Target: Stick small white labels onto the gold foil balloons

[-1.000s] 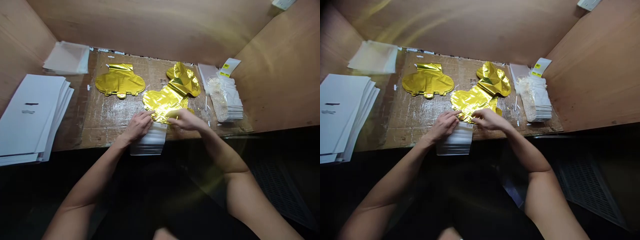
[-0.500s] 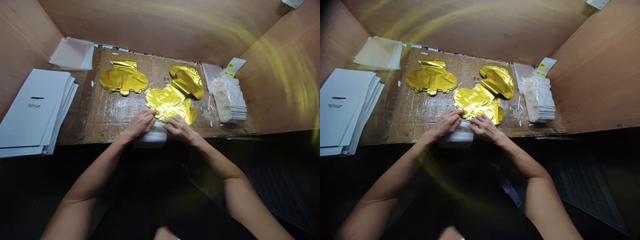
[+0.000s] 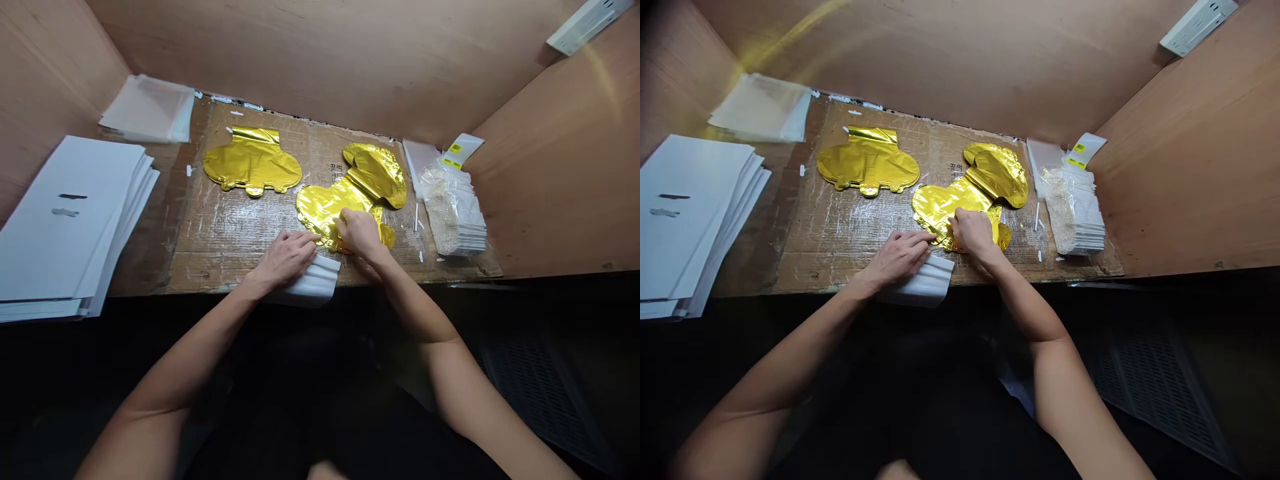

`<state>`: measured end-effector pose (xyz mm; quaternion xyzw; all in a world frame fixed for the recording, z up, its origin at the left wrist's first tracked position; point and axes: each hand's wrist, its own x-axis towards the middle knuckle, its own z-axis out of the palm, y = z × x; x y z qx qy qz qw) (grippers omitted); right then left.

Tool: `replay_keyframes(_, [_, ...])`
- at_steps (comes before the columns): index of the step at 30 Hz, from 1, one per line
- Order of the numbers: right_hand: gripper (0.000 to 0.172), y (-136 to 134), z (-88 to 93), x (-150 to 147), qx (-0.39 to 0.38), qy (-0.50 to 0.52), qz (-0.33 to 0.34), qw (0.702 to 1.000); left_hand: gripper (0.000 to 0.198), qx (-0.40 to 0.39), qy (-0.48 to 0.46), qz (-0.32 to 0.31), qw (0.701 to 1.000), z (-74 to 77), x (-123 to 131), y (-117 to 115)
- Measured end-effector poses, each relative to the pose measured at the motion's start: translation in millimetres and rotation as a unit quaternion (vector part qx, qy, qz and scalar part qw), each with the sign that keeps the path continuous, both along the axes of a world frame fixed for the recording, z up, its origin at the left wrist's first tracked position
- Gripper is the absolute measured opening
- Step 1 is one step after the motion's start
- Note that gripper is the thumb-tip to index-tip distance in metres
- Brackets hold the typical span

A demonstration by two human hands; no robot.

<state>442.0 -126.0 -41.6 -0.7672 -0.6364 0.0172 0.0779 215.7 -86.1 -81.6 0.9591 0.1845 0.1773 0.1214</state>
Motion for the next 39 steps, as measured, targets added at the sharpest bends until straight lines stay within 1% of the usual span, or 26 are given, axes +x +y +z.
replay_keyframes(3, [0.024,-1.5,-2.9,8.8,-0.005,0.051,0.085,0.995,0.033,0.006,0.0,-0.002,1.0,0.4,-0.6,-0.5])
replay_keyframes(5, [0.022,0.0,-6.3,13.5,-0.015,0.106,0.12,0.987,0.034,0.017,0.002,-0.003,1.0,0.9,-1.3,-1.0])
replay_keyframes(9, [0.022,3.9,-9.5,15.5,-0.02,0.199,0.104,0.974,0.036,0.023,0.005,-0.012,1.0,0.9,-2.1,-1.2])
replay_keyframes(12, [0.021,13.0,-1.2,23.5,-0.018,0.289,0.087,0.953,0.036,-0.001,-0.003,-0.019,1.0,-0.2,-1.7,-0.3])
replay_keyframes(14, [0.018,26.3,14.4,44.6,-0.015,0.317,0.082,0.945,0.035,-0.014,-0.006,-0.019,1.0,-0.8,-1.4,0.3])
replay_keyframes(16, [0.017,42.6,39.4,80.8,0.008,0.276,0.036,0.96,0.034,-0.024,-0.007,-0.018,1.0,-0.6,-1.6,0.8])
replay_keyframes(17, [0.019,49.5,54.3,102.1,0.035,0.23,-0.01,0.973,0.033,-0.028,-0.008,-0.017,0.999,-0.2,-1.8,0.9])
replay_keyframes(18, [0.023,54.3,69.4,122.7,0.084,0.163,-0.084,0.979,0.032,-0.033,-0.009,-0.016,0.999,0.3,-2.1,1.1])
replay_keyframes(20, [0.023,54.3,94.6,152.0,0.158,0.096,-0.162,0.969,0.031,-0.042,-0.012,-0.016,0.999,0.8,-2.5,1.7])
replay_keyframes(21, [0.021,49.1,101.8,156.6,0.187,0.073,-0.177,0.964,0.03,-0.044,-0.011,-0.017,0.999,0.5,-2.5,2.1])
replay_keyframes(22, [0.017,40.5,104.1,152.9,0.203,0.061,-0.172,0.962,0.03,-0.045,-0.01,-0.018,0.999,-0.1,-2.3,2.7])
replay_keyframes(23, [0.014,29.2,100.9,141.3,0.21,0.053,-0.156,0.964,0.03,-0.045,-0.01,-0.017,0.999,-1.0,-1.9,3.3])
replay_keyframes(24, [0.012,15.7,92.8,123.0,0.199,0.057,-0.122,0.971,0.03,-0.044,-0.014,-0.013,0.999,-2.0,-1.4,4.0])
replay_keyframes(26, [0.014,-13.4,67.1,74.5,0.134,0.099,-0.024,0.986,0.03,-0.048,-0.034,0.003,0.998,-2.8,-1.1,5.3])
replay_keyframes(27, [0.013,-27.0,53.4,49.5,0.053,0.156,0.074,0.984,0.031,-0.055,-0.051,0.01,0.997,-2.0,-1.8,5.8])
replay_keyframes(28, [0.014,-38.9,41.8,27.3,-0.016,0.207,0.158,0.965,0.031,-0.067,-0.072,0.015,0.995,-0.2,-3.6,6.3])
replay_keyframes(29, [0.017,-48.6,34.0,9.8,-0.042,0.241,0.193,0.95,0.03,-0.083,-0.097,0.021,0.992,2.7,-6.5,6.7])
replay_keyframes(30, [0.019,-56.2,30.8,-2.2,-0.043,0.274,0.208,0.938,0.026,-0.108,-0.127,0.034,0.985,6.3,-10.4,7.1])
replay_keyframes(31, [0.022,-61.9,32.3,-8.4,-0.019,0.301,0.202,0.932,0.023,-0.141,-0.167,0.053,0.974,10.3,-15.0,7.4])
replay_keyframes(32, [0.023,-66.1,38.0,-9.7,0.025,0.321,0.18,0.929,0.03,-0.184,-0.209,0.07,0.958,14.4,-20.1,7.6])
replay_keyframes(34, [0.02,-72.7,57.5,-3.4,0.12,0.338,0.136,0.923,0.067,-0.294,-0.269,0.083,0.913,20.6,-29.4,7.3])
replay_keyframes(35, [0.02,-76.2,68.7,1.1,0.156,0.334,0.127,0.921,0.082,-0.349,-0.276,0.075,0.892,22.4,-32.8,6.6])
replay_keyframes(36, [0.021,-80.3,79.3,4.8,0.184,0.326,0.128,0.919,0.086,-0.395,-0.264,0.061,0.878,23.3,-34.9,5.5])
replay_keyframes(37, [0.022,-85.2,88.6,7.3,0.204,0.316,0.138,0.916,0.08,-0.426,-0.245,0.05,0.869,23.6,-35.9,4.0])
replay_keyframes(38, [0.022,-90.8,96.3,8.5,0.213,0.309,0.162,0.912,0.068,-0.446,-0.224,0.042,0.866,23.6,-35.9,2.3])
replay_keyframes(39, [0.022,-97.0,102.3,8.9,0.206,0.307,0.199,0.908,0.056,-0.456,-0.211,0.039,0.864,23.5,-35.1,0.6])
